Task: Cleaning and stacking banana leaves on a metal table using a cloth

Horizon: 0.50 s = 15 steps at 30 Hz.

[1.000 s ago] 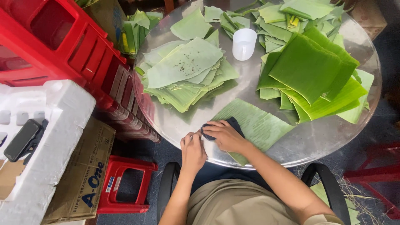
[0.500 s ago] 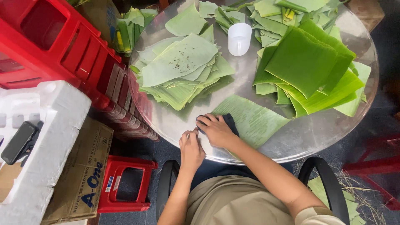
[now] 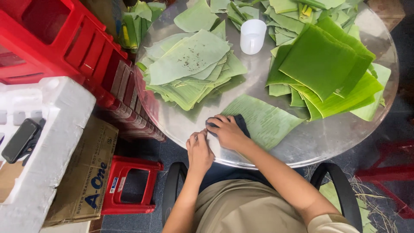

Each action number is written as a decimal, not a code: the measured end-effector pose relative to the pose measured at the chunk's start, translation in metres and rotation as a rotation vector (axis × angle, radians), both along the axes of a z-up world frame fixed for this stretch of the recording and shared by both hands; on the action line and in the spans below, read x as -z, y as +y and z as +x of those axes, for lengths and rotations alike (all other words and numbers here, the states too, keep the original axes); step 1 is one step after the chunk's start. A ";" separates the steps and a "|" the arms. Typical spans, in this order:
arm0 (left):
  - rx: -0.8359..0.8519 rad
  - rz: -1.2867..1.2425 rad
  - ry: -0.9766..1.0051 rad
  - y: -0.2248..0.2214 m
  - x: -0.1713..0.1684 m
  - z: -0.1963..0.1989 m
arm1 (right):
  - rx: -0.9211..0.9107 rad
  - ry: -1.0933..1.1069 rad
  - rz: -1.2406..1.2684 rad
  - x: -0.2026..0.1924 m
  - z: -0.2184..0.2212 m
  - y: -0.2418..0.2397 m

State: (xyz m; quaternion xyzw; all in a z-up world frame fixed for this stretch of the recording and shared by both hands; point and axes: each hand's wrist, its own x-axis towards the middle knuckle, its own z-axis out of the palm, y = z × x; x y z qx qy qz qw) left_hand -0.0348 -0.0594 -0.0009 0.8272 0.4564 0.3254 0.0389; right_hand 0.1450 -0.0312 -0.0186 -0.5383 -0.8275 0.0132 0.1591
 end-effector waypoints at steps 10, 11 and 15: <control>0.002 -0.031 0.110 0.004 0.001 0.004 | -0.042 0.080 -0.086 -0.004 0.007 -0.008; 0.004 -0.032 0.110 0.003 -0.001 0.005 | -0.041 0.080 -0.087 -0.003 0.010 -0.010; -0.005 0.012 0.243 0.004 0.007 0.006 | 0.001 0.099 -0.075 0.000 0.021 -0.024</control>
